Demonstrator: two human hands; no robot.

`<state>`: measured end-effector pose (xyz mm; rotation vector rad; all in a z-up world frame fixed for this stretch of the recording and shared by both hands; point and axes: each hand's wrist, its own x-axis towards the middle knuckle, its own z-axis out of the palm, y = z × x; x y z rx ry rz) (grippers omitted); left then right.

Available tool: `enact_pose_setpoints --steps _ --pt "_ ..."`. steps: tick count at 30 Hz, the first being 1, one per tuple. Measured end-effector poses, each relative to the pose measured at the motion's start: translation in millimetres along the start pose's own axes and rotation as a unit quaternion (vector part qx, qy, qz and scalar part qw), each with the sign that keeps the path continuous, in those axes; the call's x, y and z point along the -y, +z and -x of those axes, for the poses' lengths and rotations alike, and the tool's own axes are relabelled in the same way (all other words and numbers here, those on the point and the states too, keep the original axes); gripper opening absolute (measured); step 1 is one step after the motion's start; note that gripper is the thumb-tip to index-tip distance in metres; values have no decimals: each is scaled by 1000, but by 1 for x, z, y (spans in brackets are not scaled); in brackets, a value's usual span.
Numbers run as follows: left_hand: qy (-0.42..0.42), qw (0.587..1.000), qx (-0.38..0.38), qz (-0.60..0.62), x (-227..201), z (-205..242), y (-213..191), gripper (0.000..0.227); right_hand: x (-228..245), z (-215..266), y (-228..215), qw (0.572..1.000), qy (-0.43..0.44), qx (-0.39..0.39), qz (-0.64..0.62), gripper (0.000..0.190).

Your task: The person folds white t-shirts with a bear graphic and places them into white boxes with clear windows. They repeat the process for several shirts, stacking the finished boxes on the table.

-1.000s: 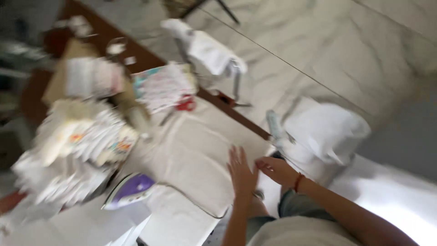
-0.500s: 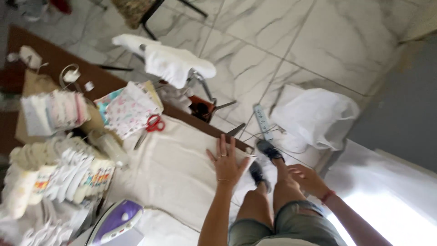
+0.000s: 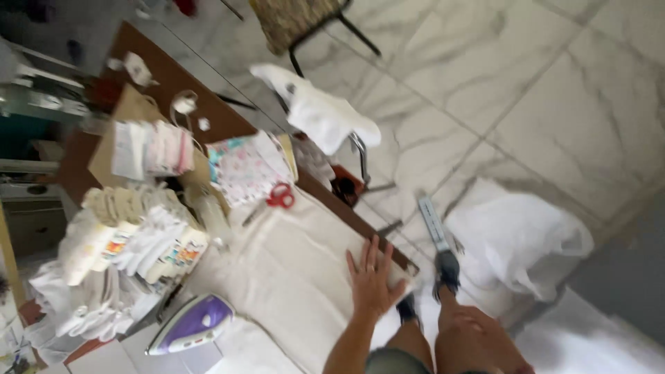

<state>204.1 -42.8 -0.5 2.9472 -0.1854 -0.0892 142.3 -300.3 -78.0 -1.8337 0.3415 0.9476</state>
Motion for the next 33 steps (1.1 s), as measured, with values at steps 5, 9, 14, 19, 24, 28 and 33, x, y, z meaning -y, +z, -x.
enact_pose_setpoints --steps 5,9,14,19,24,28,33 --pt "5 978 -19 -208 -1 1 3 79 -11 -21 -34 992 83 -19 -90 32" --pt "3 993 -14 -118 -2 1 -5 76 13 -26 -55 990 140 -16 -7 34" --pt "2 999 4 -44 -3 0 -9 75 -44 -51 -50 998 53 -14 -21 33" --pt "-8 1000 20 -20 -4 1 -13 71 7 -29 -43 994 105 32 23 34" --pt "-9 1000 -5 -14 -4 -1 -15 69 -11 -38 -29 992 90 66 57 38" --pt "-8 1000 2 -21 -4 -1 -13 70 35 -18 -33 986 132 80 58 38" --pt "-15 1000 11 4 -2 0 -10 69 24 -26 -37 989 80 81 92 39"
